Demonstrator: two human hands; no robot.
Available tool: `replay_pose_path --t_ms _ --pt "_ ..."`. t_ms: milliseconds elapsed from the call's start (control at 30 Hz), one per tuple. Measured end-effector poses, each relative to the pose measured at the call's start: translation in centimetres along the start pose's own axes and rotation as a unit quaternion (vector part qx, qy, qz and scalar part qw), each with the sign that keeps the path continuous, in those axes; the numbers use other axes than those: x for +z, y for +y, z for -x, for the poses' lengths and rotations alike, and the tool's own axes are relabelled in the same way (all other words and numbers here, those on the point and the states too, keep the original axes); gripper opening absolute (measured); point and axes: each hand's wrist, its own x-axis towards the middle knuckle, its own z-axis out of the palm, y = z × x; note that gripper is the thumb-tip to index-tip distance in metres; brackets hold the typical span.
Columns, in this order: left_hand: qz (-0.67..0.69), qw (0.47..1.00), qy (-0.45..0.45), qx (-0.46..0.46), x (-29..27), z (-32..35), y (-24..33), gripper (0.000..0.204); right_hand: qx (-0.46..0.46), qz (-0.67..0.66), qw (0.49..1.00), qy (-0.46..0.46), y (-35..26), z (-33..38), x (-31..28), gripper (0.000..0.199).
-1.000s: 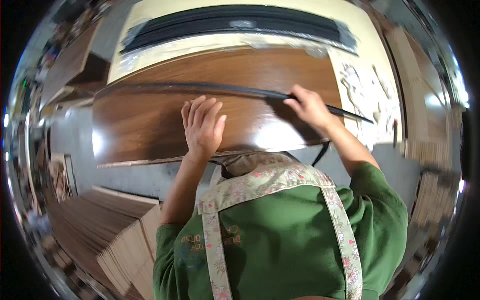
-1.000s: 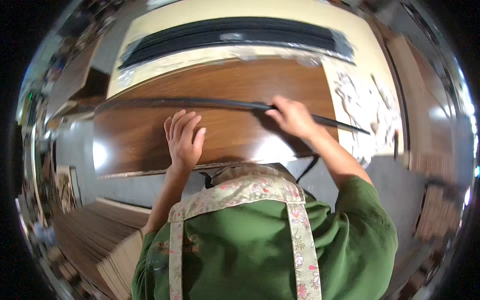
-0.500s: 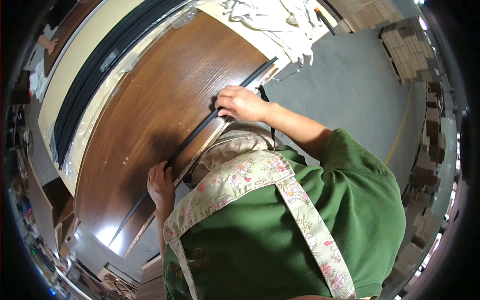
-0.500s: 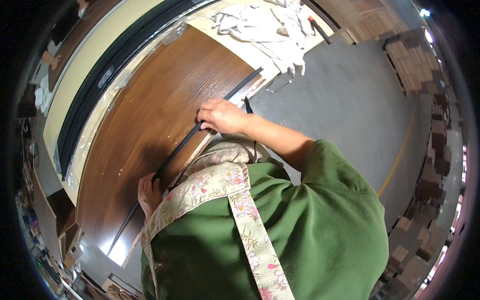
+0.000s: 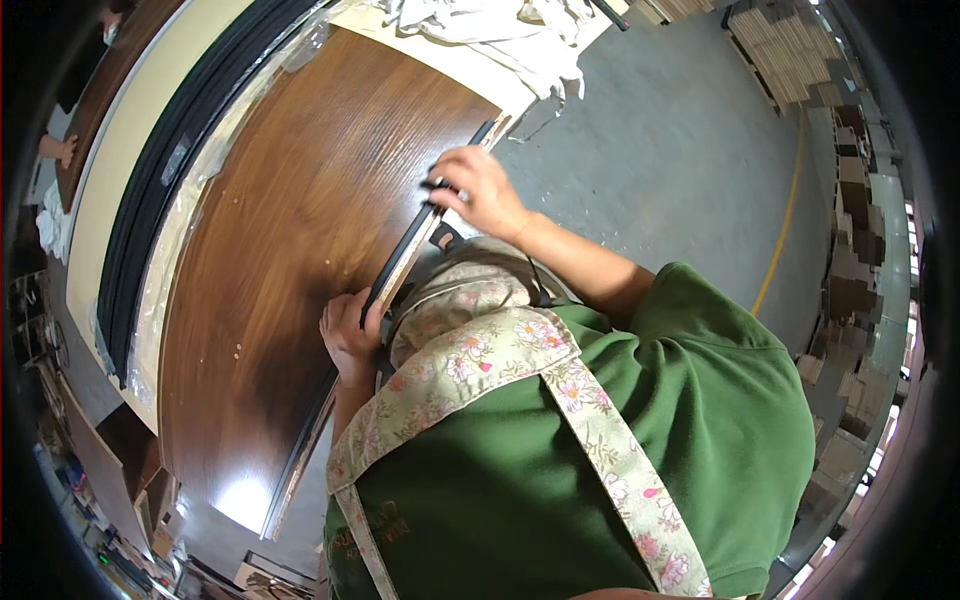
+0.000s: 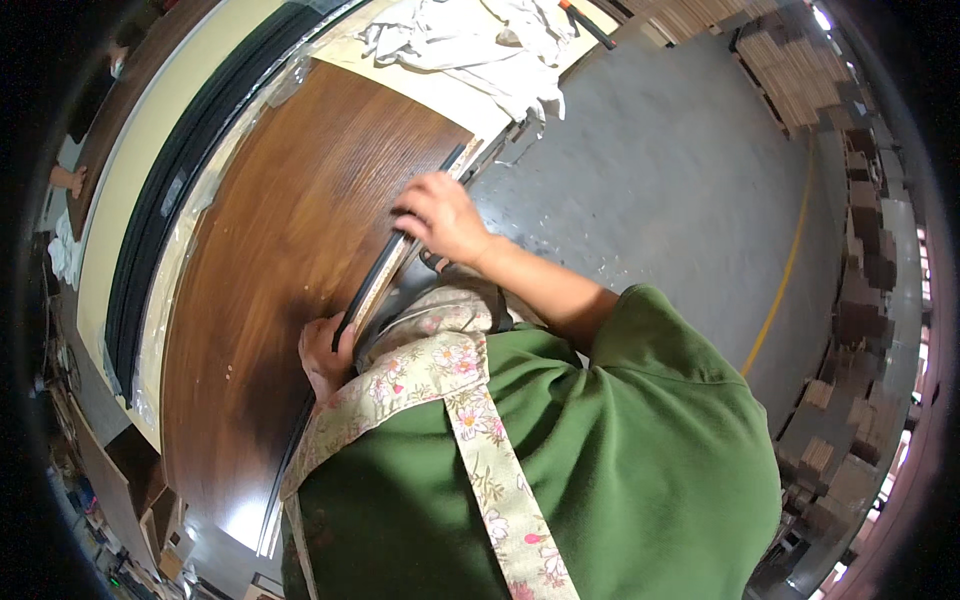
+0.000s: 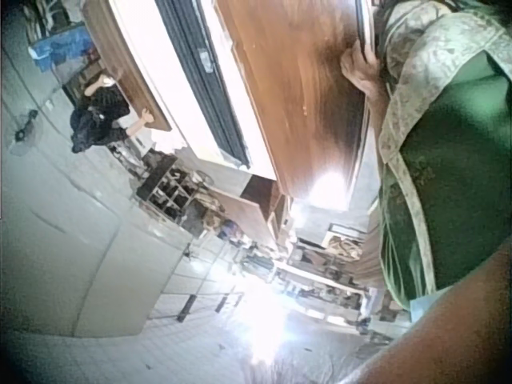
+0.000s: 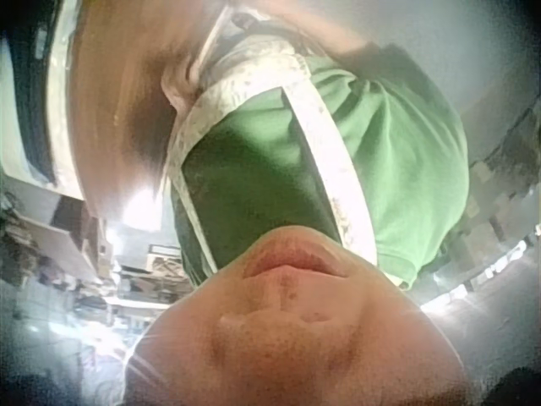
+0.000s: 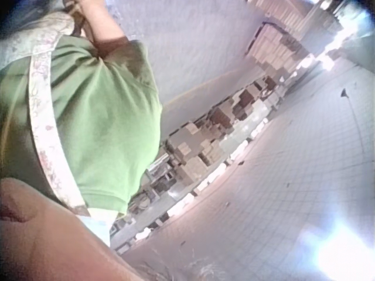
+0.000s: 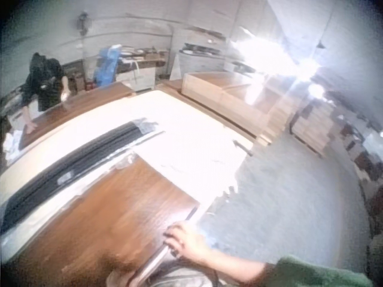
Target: The recorder is applying a flexible edge trim or band to a wooden furniture panel and then cleaning the surface with a cloth.
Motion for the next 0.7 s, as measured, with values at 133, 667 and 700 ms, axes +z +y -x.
replay_pose_path --t_ms 133,667,700 --pt "0.006 1.0 -0.015 -0.014 -0.1 0.8 0.3 0.02 0.196 0.012 0.97 0.143 4.5 0.7 -1.3 0.028" --pt "-0.004 0.997 -0.052 -0.063 0.8 -1.4 2.8 0.023 0.369 -0.248 0.894 0.062 12.0 0.6 -4.7 0.024" --pt "-0.01 0.995 -0.065 -0.075 0.8 -1.6 2.9 0.023 0.374 -0.24 0.896 0.025 12.1 0.6 -4.9 0.024"
